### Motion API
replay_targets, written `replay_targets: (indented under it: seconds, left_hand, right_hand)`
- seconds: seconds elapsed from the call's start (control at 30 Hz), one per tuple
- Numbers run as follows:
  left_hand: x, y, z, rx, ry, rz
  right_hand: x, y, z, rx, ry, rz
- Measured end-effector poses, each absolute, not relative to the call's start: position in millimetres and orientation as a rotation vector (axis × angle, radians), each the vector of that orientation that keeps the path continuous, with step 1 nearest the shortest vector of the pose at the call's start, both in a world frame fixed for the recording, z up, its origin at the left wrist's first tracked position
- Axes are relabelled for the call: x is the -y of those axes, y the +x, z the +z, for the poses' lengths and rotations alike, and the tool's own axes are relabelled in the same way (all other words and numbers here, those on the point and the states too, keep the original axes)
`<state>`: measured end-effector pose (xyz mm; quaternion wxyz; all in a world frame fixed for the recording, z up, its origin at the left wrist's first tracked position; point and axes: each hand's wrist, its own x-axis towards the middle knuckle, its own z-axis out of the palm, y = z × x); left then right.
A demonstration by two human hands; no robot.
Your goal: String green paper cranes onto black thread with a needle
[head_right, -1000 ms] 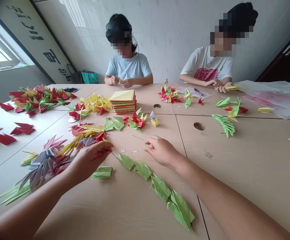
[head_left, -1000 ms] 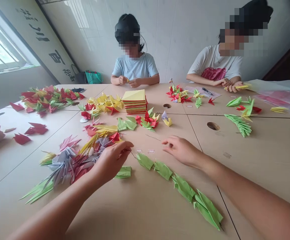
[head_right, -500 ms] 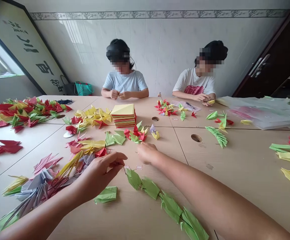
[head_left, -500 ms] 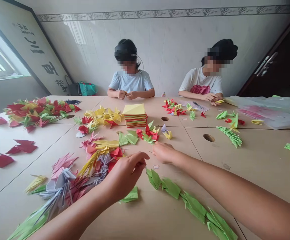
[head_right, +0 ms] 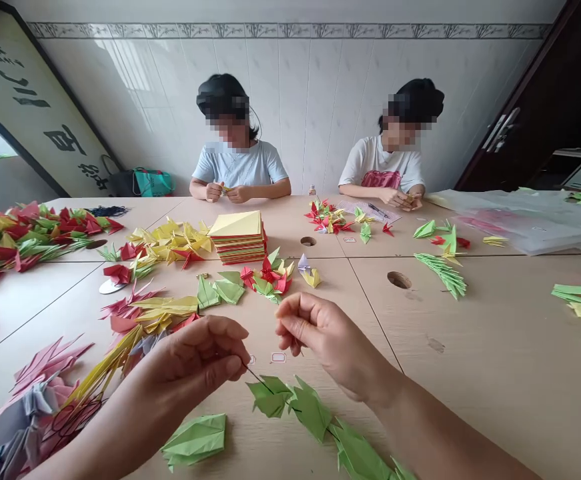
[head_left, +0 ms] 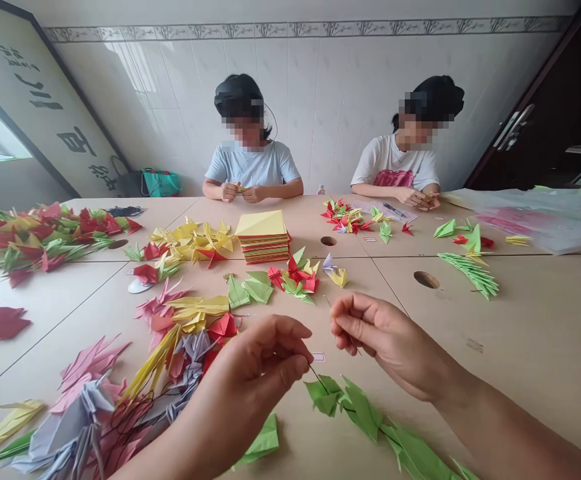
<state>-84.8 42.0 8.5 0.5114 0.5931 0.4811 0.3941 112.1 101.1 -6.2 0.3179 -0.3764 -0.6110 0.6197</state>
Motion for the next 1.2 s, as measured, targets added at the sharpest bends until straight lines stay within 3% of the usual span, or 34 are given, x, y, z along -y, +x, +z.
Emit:
replay_targets:
  seconds: [0.17,0.3,0.47,0.7,0.8,1.0,1.2]
  left_hand:
    - [-37,-81,2,-1.251,1.732,0.991]
    - [-32,-79,-4,-1.310,2.053,1.016]
    - [-36,-84,-6,-1.413,2.045,0.907]
    - [-46,-98,-1,-1.364,1.618,0.563]
    - [-44,-98,0,-1.167,1.332,0.682]
    - [-40,-91,3,-0.804,0.722,0.907]
    - [-36,-87,3,-0.845,0.690,0.947]
  right_hand:
    - [-80,105,-7,1.660,-1.014,1.814]
    - [-68,101,-6,1.920,-1.078,1.624]
    - [-74,114,4,2.115,-1.224,1.358]
    - [-84,135,14,2.213,-1.390,1.187]
    - [-85,134,13,2.029,-1.307,1.261]
    - [-77,128,11,1.523,-0.998,1.789]
    - [-67,124,10,1.614,-0.831,1.605]
